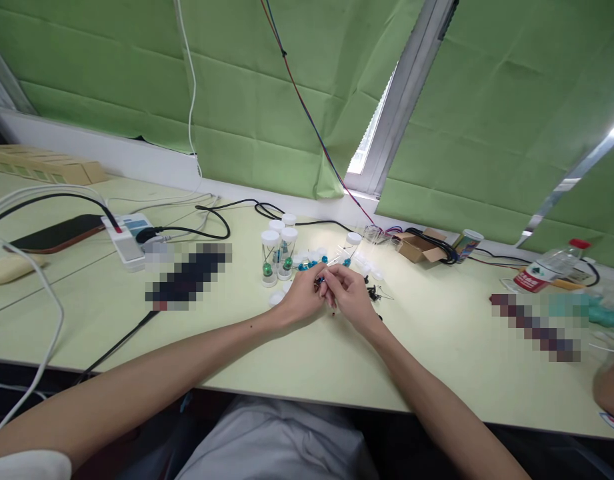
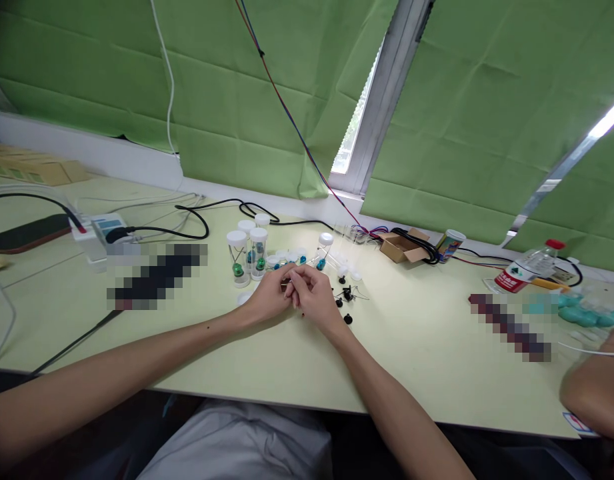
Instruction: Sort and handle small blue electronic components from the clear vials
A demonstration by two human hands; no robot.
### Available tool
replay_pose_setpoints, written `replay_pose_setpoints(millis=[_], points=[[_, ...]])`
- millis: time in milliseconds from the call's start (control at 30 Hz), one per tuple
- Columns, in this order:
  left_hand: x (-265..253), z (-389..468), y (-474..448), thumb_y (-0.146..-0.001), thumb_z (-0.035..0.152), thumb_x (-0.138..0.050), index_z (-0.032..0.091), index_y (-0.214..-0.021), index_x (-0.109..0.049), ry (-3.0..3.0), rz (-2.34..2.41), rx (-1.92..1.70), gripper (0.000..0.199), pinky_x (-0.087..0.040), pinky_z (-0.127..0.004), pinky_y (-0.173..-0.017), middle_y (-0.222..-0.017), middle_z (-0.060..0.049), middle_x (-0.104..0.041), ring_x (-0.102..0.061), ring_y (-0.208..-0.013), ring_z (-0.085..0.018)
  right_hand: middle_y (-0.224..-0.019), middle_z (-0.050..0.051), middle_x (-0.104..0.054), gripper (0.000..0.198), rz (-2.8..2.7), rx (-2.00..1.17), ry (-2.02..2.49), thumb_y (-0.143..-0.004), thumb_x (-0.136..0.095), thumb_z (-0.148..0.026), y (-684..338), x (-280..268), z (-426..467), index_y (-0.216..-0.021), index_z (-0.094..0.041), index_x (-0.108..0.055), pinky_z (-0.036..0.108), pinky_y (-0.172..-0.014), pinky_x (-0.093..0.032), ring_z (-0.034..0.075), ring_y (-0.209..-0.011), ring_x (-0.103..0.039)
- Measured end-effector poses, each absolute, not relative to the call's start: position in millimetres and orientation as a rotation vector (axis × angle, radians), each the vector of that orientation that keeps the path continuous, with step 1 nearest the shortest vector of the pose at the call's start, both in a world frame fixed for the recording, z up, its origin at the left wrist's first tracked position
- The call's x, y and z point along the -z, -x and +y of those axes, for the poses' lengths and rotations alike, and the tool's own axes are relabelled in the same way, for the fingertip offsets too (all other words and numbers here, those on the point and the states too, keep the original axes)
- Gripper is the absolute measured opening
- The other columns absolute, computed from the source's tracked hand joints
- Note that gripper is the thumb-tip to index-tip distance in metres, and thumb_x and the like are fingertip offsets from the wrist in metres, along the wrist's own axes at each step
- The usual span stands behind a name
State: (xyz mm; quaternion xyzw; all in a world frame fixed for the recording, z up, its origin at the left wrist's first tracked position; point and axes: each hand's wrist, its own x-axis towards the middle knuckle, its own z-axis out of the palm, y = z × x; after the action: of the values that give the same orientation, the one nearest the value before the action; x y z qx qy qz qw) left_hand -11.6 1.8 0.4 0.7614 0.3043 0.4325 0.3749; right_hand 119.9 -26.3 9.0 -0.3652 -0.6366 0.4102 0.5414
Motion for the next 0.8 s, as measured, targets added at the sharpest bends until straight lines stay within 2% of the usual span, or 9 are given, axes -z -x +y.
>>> replay_pose_setpoints(millis=[533, 800], points=[[1.7, 4.7, 12.7, -0.069, 0.007, -0.05, 0.02, -0.078, -0.053, -1.948, 0.793, -1.101, 0.016, -0.046, -0.026, -0.055, -0.065, 0.002, -0.062, -0.064, -0.062, -0.016, -0.072, 0.001, -0.062, 0.028, -1.52, -1.019, 0.852, -0.089, -0.061, -0.045, -120.3, -9.3, -27.1, -0.088, -0.018, -0.066, 0.023, -0.042, -0.039, 0.009, -0.047, -0.047], [5.0, 7.4, 11.8, -0.067, 0.005, -0.048, 0.018, -0.079, -0.056, -1.981, 0.817, -1.111, 0.02, -0.046, -0.026, -0.054, -0.07, 0.0, -0.064, -0.064, -0.065, -0.017, -0.072, 0.002, -0.064, 0.029, -1.511, -1.022, 0.901, -0.085, -0.065, -0.047, -119.5, -10.2, -28.2, -0.086, -0.018, -0.065, 0.023, -0.038, -0.036, 0.008, -0.045, -0.045]])
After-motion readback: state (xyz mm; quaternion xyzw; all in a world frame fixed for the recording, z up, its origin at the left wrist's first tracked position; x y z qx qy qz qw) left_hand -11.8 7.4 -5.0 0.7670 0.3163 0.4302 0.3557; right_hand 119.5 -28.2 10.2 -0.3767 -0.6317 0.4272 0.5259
